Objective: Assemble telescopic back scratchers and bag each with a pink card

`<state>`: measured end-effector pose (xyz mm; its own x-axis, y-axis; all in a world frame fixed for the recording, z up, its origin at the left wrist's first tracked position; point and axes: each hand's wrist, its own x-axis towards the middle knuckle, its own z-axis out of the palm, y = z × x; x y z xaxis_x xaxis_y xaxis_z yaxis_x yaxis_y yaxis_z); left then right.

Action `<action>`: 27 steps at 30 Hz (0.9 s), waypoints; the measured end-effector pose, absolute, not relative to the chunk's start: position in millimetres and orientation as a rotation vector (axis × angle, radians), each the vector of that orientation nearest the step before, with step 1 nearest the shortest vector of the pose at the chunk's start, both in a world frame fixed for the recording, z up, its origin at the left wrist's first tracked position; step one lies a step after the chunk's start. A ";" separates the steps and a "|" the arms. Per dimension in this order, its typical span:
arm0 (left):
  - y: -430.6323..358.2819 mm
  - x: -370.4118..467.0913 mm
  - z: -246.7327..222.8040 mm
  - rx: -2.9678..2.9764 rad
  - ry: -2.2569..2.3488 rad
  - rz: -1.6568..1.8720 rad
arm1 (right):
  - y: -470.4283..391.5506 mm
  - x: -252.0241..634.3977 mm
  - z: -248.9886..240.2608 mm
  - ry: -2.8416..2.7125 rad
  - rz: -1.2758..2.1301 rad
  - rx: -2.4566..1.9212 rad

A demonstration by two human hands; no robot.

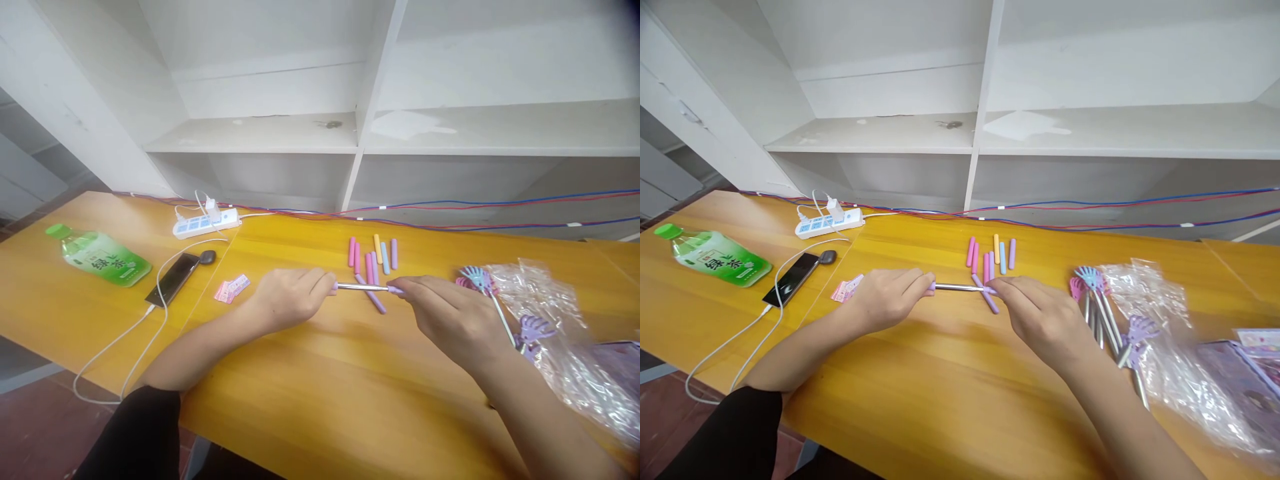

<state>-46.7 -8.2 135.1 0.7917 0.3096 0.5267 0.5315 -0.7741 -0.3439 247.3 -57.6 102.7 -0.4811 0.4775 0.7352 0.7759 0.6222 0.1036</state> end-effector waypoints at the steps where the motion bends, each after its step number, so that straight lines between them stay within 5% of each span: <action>1: -8.2 -46.4 134.6 -2.497 -0.629 -0.625 | -58.4 246.9 103.8 -2.163 -0.569 -0.976; 27: -14.1 -47.6 131.6 -2.680 -0.632 -0.304 | -67.6 212.7 98.9 -2.397 -0.487 -1.091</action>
